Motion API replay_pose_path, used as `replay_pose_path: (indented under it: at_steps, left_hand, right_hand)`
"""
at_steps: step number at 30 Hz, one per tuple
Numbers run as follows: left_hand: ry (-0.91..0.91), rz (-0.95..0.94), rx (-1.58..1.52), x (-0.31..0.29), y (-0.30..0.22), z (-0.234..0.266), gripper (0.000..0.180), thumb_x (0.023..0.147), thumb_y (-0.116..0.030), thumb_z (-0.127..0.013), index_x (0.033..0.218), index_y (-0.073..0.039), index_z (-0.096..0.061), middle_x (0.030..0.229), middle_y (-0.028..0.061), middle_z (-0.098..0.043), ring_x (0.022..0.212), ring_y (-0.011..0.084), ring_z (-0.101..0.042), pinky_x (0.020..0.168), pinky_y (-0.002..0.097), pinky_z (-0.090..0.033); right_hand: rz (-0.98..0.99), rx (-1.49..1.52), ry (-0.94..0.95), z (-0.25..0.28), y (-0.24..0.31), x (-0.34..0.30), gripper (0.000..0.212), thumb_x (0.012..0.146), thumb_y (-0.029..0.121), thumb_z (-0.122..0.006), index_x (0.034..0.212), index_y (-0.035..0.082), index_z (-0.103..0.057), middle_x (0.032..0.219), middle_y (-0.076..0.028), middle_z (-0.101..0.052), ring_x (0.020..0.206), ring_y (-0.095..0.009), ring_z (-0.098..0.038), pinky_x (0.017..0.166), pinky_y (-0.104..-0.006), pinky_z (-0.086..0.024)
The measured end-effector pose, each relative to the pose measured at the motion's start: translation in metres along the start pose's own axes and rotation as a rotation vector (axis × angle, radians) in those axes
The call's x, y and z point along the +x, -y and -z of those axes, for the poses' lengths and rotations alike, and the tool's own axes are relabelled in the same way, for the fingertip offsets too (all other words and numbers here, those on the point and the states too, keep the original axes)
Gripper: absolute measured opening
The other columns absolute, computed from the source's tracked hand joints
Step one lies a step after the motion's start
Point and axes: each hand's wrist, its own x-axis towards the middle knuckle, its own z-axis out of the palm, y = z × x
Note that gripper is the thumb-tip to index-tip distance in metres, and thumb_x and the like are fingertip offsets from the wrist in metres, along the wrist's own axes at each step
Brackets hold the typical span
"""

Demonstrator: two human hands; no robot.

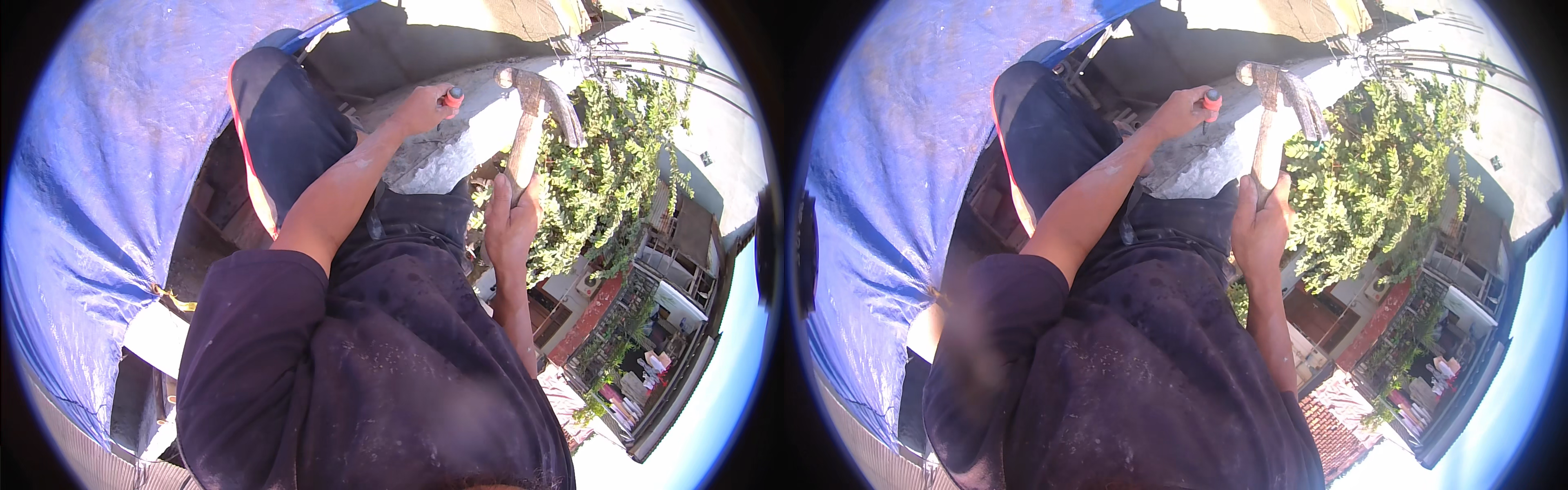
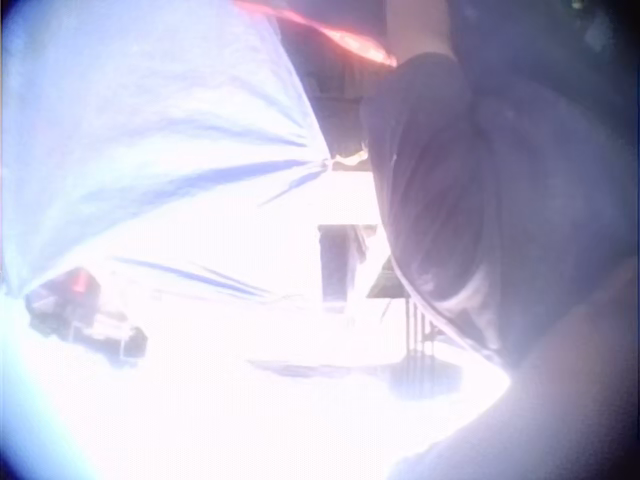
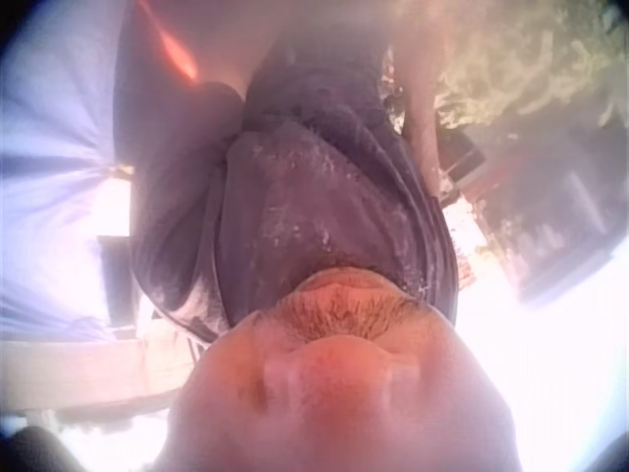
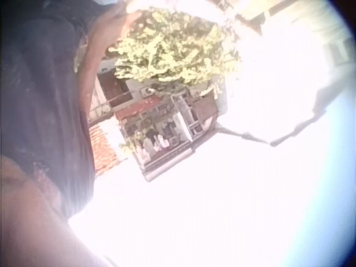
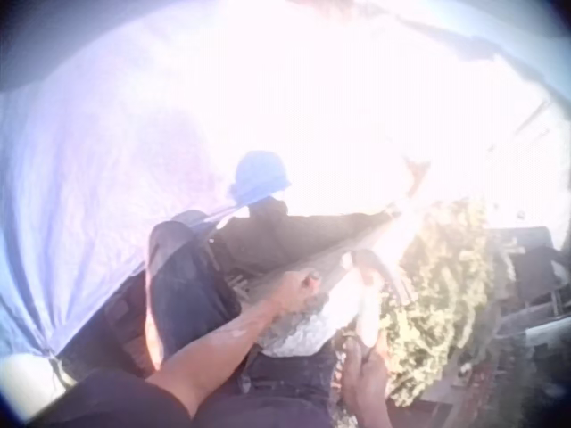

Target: The person uses a hammer and a chisel to chip away pieces of concrete from a ledge while sitting on it.

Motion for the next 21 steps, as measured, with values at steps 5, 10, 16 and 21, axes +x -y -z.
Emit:
replay_pose_path:
  at_steps: [5,10,16,21]
  left_hand:
    - [0.029,0.01,0.026,0.003,0.0,-0.001,0.035,0.087,-0.004,-0.067,0.122,0.001,-0.063,0.109,0.0125,-0.073,0.104,0.0171,-0.069,0.094,0.0332,-0.052]
    - [0.024,-0.024,0.017,0.0,0.003,-0.009,0.035,0.088,-0.007,-0.069,0.122,0.001,-0.064,0.112,0.0111,-0.073,0.105,0.0169,-0.068,0.095,0.0335,-0.051]
    - [0.066,0.01,0.071,0.004,0.019,-0.01,0.039,0.086,-0.012,-0.076,0.122,-0.001,-0.066,0.113,0.0103,-0.074,0.103,0.017,-0.068,0.095,0.0335,-0.051]
    - [0.087,0.003,0.102,0.006,0.015,-0.02,0.04,0.083,-0.019,-0.081,0.118,-0.005,-0.071,0.103,0.01,-0.076,0.095,0.0163,-0.069,0.09,0.0346,-0.052]
  right_hand:
    - [0.002,0.107,0.013,-0.003,-0.018,0.002,0.05,0.101,0.025,-0.06,0.126,-0.018,-0.052,0.091,-0.025,-0.071,0.082,-0.029,-0.07,0.077,-0.0382,-0.053]
    - [-0.016,0.168,0.024,0.001,-0.013,-0.003,0.046,0.101,0.022,-0.06,0.125,-0.017,-0.053,0.085,-0.017,-0.071,0.073,-0.019,-0.066,0.069,-0.0333,-0.052]
    - [0.047,0.208,0.029,0.013,0.018,0.003,0.035,0.102,0.02,-0.059,0.115,-0.012,-0.055,0.071,-0.01,-0.066,0.06,-0.016,-0.059,0.059,-0.0335,-0.048]
    - [0.198,-0.216,-0.081,0.0,-0.002,0.015,0.037,0.102,0.027,-0.058,0.112,-0.008,-0.054,0.074,-0.025,-0.067,0.069,-0.043,-0.069,0.065,-0.0489,-0.052]
